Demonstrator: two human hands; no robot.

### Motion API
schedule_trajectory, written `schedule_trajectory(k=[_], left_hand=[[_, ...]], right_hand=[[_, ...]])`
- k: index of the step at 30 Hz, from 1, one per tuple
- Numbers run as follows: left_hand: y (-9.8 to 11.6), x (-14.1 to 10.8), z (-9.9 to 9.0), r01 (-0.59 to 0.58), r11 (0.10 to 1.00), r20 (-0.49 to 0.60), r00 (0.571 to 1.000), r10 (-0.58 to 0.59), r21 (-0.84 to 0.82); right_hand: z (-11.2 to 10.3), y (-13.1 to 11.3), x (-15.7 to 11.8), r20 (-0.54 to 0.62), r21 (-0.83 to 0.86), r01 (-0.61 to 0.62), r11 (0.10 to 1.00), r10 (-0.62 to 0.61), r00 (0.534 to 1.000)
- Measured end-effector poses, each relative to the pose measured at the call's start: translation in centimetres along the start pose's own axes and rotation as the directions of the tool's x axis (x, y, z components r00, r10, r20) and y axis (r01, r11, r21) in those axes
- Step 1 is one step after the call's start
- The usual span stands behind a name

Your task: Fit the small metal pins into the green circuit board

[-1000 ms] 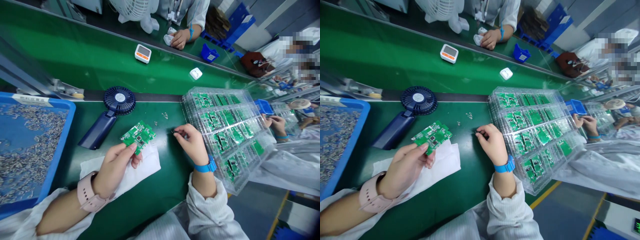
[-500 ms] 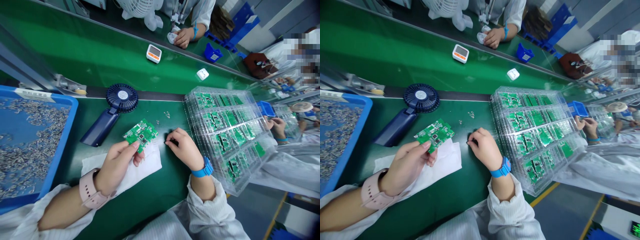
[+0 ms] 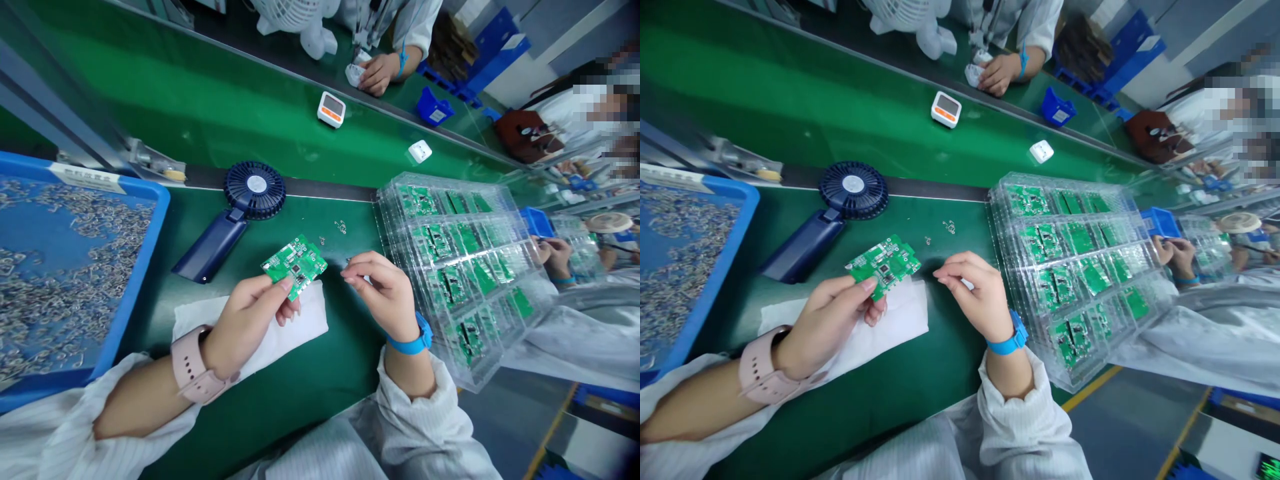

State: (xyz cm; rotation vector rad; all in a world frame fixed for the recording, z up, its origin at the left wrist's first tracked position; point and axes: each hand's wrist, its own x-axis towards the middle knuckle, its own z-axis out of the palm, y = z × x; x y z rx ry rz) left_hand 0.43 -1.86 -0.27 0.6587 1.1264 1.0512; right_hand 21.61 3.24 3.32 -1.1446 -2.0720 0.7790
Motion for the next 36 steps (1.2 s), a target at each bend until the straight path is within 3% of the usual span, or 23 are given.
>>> schedule_trajectory(k=[8,13,19,25,31,36], left_hand=[[0.3,0.2,0.1,0.023,1.0,0.013,1.0,-0.024,0.021],[0.4,0.2,0.0,0.022,0.999,0.034,0.999,-0.024,0.048],[0.8,0.0,0.1,0.014,0.997,0.058,0.998,-0.019,0.078],[0.7,0.0,-0.1,0.046,0.999,0.067,0.997,-0.048,0.021],[0.7,-0.1,-0.1,0.072,0.997,0.065,0.995,-0.071,-0.023],[0.7,0.1,-0.2,0.095,0.995,0.054,0.994,-0.093,-0.027]], right_hand=[[0.0,-3.1,1.8,0.061,-0.075,0.173,0.982,-0.168,0.984],[1.2,-2.1,2.8,0.008,0.167,0.06,0.984,-0.062,0.998],[1.9,-0.9,2.5,-0.003,0.383,-0.064,0.921,0.07,0.998],[2.0,-1.0,2.2,0.027,0.389,-0.107,0.915,0.105,0.994],[2.7,-0.5,2.1,0.045,0.418,-0.069,0.906,0.055,0.997],[3.1,-0.3,1.6,0.03,0.348,-0.005,0.938,-0.006,1.0]])
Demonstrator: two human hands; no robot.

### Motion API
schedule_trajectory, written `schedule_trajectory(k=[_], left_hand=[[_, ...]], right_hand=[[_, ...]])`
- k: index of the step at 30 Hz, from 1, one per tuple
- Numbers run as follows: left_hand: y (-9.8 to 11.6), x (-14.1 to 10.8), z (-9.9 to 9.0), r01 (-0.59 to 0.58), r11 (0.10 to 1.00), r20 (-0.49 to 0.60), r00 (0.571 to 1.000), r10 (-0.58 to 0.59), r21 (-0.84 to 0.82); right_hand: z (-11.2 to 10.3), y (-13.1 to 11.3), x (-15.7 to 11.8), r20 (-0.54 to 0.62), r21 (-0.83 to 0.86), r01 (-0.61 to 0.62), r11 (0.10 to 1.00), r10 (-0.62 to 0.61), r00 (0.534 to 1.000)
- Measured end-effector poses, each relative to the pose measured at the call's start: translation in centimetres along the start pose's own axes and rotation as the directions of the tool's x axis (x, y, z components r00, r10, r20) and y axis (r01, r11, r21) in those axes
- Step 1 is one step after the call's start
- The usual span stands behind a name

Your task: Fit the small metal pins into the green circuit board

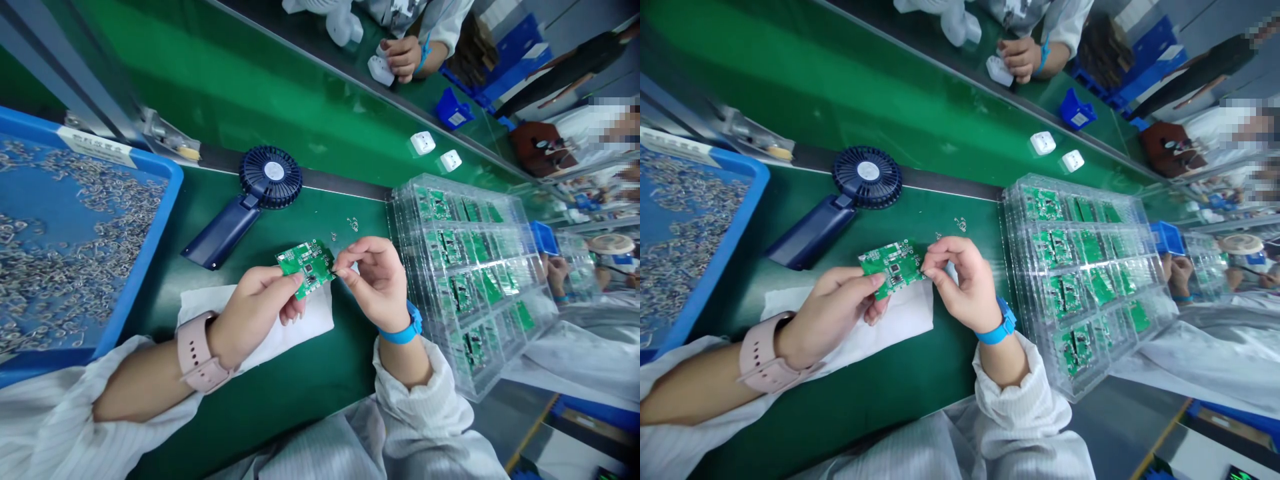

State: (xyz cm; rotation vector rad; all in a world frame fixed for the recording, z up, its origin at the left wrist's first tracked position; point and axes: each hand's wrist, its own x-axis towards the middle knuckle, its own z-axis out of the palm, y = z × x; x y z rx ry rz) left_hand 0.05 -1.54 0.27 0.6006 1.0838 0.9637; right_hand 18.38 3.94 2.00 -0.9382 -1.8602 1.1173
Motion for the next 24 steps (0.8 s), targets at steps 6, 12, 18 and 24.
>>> schedule_trajectory(k=[6,12,18,24], left_hand=[[0.16,0.12,0.1,0.023,1.0,-0.044,0.999,-0.023,0.018],[0.12,0.25,0.16,0.02,0.999,-0.062,0.998,-0.018,0.031],[0.2,0.29,0.22,0.019,0.999,-0.078,0.997,-0.015,0.043],[0.21,0.32,0.22,0.017,0.999,-0.088,0.996,-0.015,0.028]], right_hand=[[0.37,0.41,-0.53,-0.02,-0.258,0.124,0.958,-0.134,0.991],[0.64,0.03,-0.35,0.03,-0.386,0.219,0.896,-0.225,0.974],[0.97,0.01,-0.22,0.072,-0.461,0.25,0.851,-0.244,0.967],[0.8,0.23,-0.09,0.11,-0.45,0.301,0.841,-0.283,0.953]])
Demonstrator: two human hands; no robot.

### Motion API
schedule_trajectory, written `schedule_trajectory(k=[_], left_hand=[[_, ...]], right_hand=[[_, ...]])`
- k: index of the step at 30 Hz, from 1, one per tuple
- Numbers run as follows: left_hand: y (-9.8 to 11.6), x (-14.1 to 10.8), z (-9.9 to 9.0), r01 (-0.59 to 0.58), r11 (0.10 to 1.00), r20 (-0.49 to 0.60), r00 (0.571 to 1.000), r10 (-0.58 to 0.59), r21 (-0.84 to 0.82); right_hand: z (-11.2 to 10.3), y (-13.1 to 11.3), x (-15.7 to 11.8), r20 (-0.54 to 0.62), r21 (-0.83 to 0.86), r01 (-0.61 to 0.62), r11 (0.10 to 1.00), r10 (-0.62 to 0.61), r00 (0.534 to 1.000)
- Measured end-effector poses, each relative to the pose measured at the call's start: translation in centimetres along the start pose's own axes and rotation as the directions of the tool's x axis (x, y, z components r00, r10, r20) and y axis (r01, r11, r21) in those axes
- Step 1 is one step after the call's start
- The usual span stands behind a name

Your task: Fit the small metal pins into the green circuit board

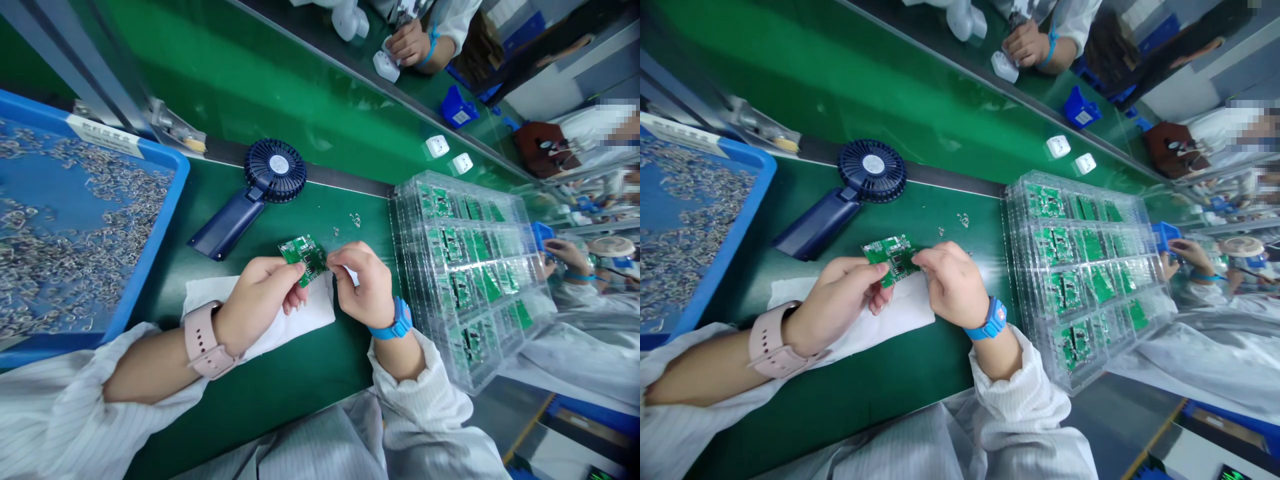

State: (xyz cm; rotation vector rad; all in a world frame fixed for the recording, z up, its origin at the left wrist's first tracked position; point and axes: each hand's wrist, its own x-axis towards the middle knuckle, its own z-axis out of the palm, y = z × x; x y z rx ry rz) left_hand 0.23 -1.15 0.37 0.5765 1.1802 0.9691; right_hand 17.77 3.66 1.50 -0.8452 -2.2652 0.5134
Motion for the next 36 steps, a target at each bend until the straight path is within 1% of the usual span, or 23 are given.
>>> schedule_trajectory(k=[5,9,13,15,18,23,26,30,36], left_hand=[[-0.1,-0.1,0.1,-0.007,1.0,0.008,1.0,0.007,0.004],[-0.1,-0.1,0.1,-0.01,1.0,0.002,1.0,0.01,-0.005],[-0.2,-0.1,0.1,-0.01,1.0,-0.001,1.0,0.01,-0.022],[-0.2,-0.1,0.1,-0.007,1.0,0.003,1.0,0.007,-0.017],[-0.1,-0.2,0.1,-0.014,1.0,0.009,1.0,0.014,-0.002],[0.0,-0.2,0.2,-0.016,0.999,0.0,1.0,0.016,0.043],[-0.1,-0.2,0.1,-0.007,0.999,-0.013,1.0,0.008,0.039],[-0.3,0.0,0.0,-0.005,0.999,-0.019,1.0,0.006,0.043],[-0.5,0.2,0.2,-0.008,0.999,-0.02,1.0,0.008,0.037]], right_hand=[[-0.9,0.1,0.2,0.014,0.054,-0.064,0.997,0.063,0.998],[-1.4,0.1,0.2,0.026,0.05,-0.092,0.995,0.091,0.996],[-1.9,0.2,0.2,0.025,0.11,-0.151,0.982,0.149,0.989],[-2.0,0.3,0.4,0.017,0.095,-0.13,0.987,0.129,0.992],[-2.1,0.4,0.6,0.017,0.02,-0.092,0.996,0.092,0.996],[-1.7,0.4,0.7,0.083,-0.063,-0.029,0.998,0.034,0.996],[-1.3,0.5,0.7,0.105,-0.047,-0.018,0.999,0.023,0.994],[-1.0,0.6,0.8,0.09,-0.004,-0.009,1.0,0.009,0.996],[-0.9,0.6,0.6,0.078,-0.009,0.0,1.0,0.001,0.997]])
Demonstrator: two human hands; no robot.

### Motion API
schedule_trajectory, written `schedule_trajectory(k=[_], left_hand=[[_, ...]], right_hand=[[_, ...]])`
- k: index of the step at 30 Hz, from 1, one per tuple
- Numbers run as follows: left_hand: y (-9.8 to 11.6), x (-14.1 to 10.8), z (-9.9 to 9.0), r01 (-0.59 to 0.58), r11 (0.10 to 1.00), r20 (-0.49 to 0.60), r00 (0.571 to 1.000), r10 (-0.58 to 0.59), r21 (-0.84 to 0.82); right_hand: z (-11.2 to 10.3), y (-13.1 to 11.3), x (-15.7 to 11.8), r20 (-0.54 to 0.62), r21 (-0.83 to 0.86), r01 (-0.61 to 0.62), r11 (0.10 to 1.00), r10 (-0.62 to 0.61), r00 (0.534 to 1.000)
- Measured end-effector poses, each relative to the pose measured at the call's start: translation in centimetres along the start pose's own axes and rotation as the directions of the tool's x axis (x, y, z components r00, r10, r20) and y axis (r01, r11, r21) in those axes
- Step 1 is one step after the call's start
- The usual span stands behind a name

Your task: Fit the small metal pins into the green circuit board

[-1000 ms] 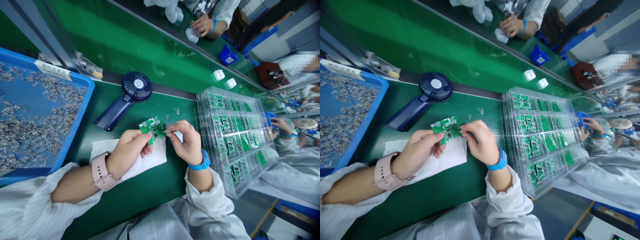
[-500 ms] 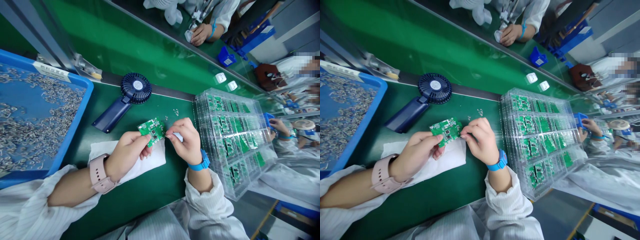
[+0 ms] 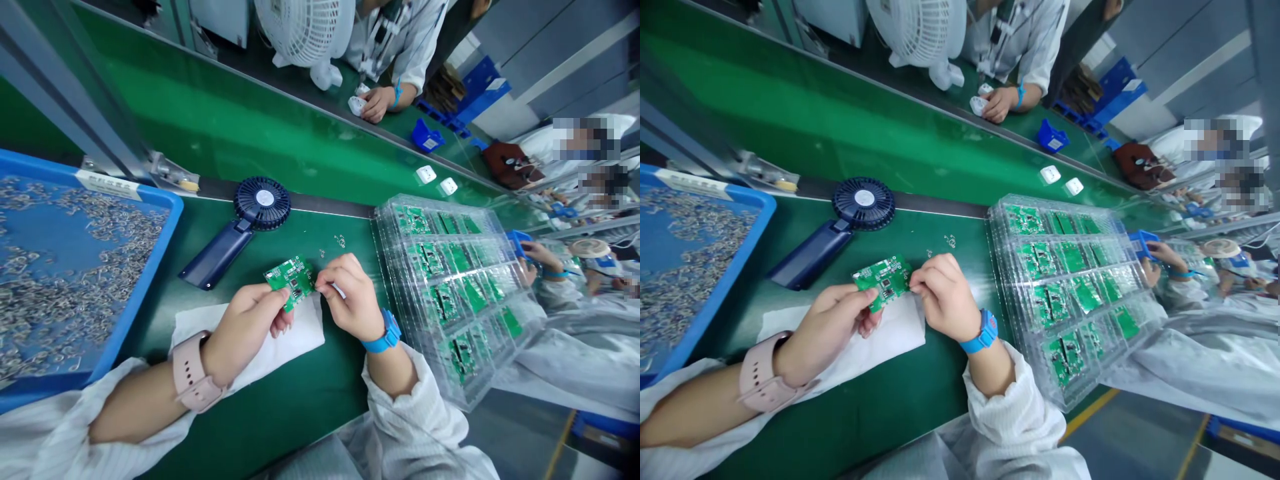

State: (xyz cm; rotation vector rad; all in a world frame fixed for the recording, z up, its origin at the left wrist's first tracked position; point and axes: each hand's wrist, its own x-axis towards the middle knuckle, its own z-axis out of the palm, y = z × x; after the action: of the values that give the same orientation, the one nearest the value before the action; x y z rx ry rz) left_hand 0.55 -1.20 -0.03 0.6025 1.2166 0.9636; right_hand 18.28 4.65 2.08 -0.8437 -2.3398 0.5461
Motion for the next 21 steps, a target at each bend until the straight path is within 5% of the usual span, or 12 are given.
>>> schedule_trajectory(k=[16,21], left_hand=[[0.15,-0.09,-0.13,-0.021,0.998,0.003,1.0,0.021,0.061],[0.1,-0.07,-0.11,-0.014,1.0,-0.003,1.0,0.014,0.026]], right_hand=[[0.3,-0.14,-0.11,0.034,-0.112,0.057,0.992,-0.054,0.998],[-0.28,0.19,-0.03,-0.003,-0.023,0.006,1.0,-0.006,1.0]])
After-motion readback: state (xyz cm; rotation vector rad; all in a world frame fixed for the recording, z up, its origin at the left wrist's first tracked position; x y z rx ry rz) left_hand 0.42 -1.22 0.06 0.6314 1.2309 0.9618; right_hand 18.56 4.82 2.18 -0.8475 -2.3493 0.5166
